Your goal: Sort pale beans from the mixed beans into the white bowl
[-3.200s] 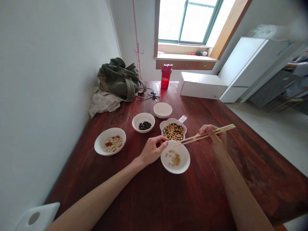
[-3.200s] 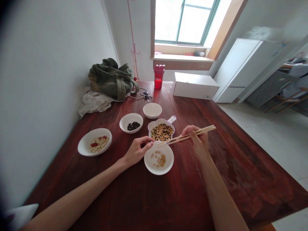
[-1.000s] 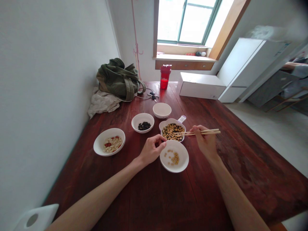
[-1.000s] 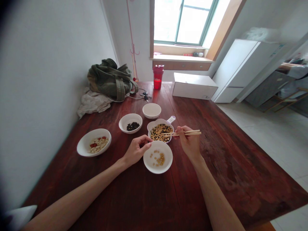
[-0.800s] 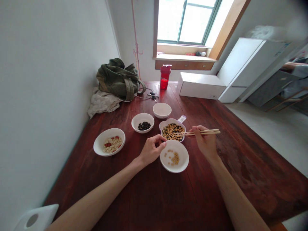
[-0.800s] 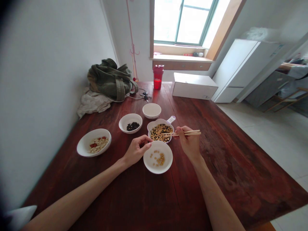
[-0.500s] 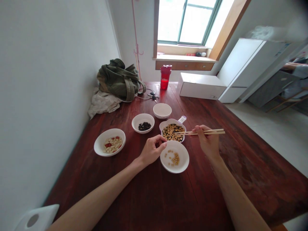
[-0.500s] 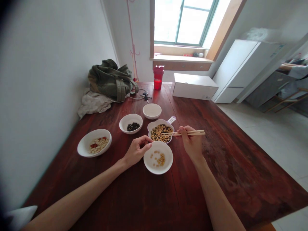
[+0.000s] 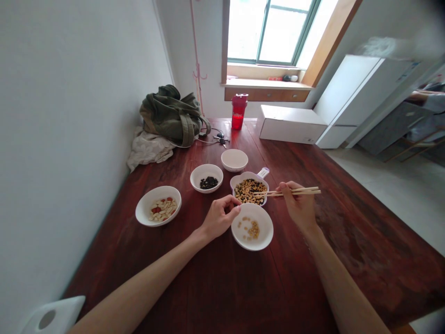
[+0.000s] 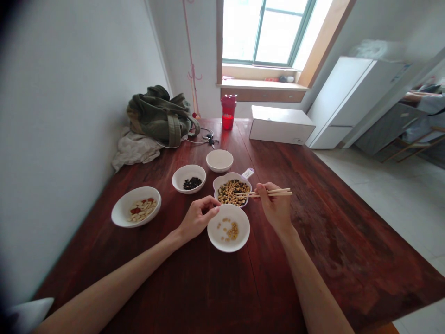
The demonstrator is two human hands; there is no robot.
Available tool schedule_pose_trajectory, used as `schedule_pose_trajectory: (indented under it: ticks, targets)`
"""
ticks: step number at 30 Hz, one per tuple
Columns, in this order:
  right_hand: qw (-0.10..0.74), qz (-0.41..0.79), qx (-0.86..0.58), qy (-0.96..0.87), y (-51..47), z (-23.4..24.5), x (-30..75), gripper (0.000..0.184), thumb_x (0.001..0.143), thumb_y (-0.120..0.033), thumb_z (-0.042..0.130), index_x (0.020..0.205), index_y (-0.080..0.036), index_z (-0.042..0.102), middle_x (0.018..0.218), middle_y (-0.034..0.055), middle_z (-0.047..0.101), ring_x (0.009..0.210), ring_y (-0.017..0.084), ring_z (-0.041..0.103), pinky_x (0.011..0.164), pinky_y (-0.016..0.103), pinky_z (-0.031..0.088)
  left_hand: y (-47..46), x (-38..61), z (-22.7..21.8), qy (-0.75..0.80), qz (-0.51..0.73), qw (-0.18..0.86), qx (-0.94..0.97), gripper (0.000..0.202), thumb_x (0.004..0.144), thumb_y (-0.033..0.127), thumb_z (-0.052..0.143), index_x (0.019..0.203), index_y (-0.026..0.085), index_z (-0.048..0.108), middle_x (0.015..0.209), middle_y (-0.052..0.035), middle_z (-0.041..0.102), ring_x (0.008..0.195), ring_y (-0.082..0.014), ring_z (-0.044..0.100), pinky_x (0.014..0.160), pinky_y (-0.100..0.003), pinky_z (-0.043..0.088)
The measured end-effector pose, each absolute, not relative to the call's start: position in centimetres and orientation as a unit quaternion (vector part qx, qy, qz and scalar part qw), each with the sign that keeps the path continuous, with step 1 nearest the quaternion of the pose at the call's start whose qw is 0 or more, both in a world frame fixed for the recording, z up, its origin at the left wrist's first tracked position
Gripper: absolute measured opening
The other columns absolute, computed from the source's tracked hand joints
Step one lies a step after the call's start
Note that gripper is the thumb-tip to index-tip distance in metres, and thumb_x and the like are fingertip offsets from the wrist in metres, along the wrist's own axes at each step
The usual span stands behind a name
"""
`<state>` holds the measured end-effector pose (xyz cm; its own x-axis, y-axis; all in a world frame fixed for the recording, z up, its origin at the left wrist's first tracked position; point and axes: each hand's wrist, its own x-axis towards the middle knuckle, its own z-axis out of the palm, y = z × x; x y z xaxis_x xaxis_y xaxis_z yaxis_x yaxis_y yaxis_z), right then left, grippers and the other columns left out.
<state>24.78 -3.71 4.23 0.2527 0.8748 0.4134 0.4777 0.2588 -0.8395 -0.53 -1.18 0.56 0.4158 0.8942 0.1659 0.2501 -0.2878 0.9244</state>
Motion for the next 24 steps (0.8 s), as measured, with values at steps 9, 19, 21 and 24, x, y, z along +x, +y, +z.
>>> schedule_pose_trajectory:
  ticks: [9, 19, 21, 24]
  targets:
    - [0.537, 0.192, -0.577, -0.585, -3.5, 3.4, 25.0, 0.034, 0.098, -0.047, 0.059, 0.079, -0.021, 0.071, 0.071, 0.0048, 0.075, 0.062, 0.021, 0.072, 0.057, 0.03, 0.054, -1.2, -0.5, 0.4, 0.4, 0.363, 0.444, 0.715, 0.022, 0.092, 0.032, 0.061, 0.096, 0.013, 0.072, 0.07, 0.0001, 0.061, 0.063, -0.0114, 0.051, 0.059, -0.023, 0.038]
    - [0.55, 0.213, -0.561, -0.581, -3.4, 2.9, 24.7, 0.033, 0.098, -0.046, 0.06, 0.08, -0.02, 0.071, 0.073, 0.0051, 0.075, 0.062, 0.02, 0.072, 0.056, 0.03, 0.056, -1.1, -0.6, 0.3, 0.403, 0.359, 0.447, 0.714, 0.022, 0.092, 0.033, 0.061, 0.096, 0.013, 0.072, 0.068, 0.0012, 0.058, 0.062, -0.011, 0.048, 0.059, -0.023, 0.036]
    - [0.552, 0.215, -0.563, -0.576, -3.4, 2.9, 24.7, 0.034, 0.098, -0.047, 0.06, 0.08, -0.02, 0.071, 0.073, 0.0053, 0.075, 0.062, 0.021, 0.072, 0.056, 0.03, 0.056, -1.1, -0.6, 0.4, 0.401, 0.359, 0.448, 0.714, 0.022, 0.092, 0.033, 0.061, 0.096, 0.013, 0.072, 0.068, 0.001, 0.058, 0.062, -0.0111, 0.049, 0.059, -0.023, 0.037]
    - [0.554, 0.21, -0.565, -0.575, -3.4, 3.1, 24.8, 0.034, 0.098, -0.047, 0.059, 0.079, -0.021, 0.071, 0.072, 0.0052, 0.075, 0.062, 0.021, 0.073, 0.058, 0.031, 0.056, -1.1, -0.6, 0.5, 0.4, 0.362, 0.445, 0.714, 0.022, 0.092, 0.032, 0.061, 0.096, 0.013, 0.072, 0.068, 0.0008, 0.059, 0.062, -0.0112, 0.049, 0.059, -0.023, 0.037]
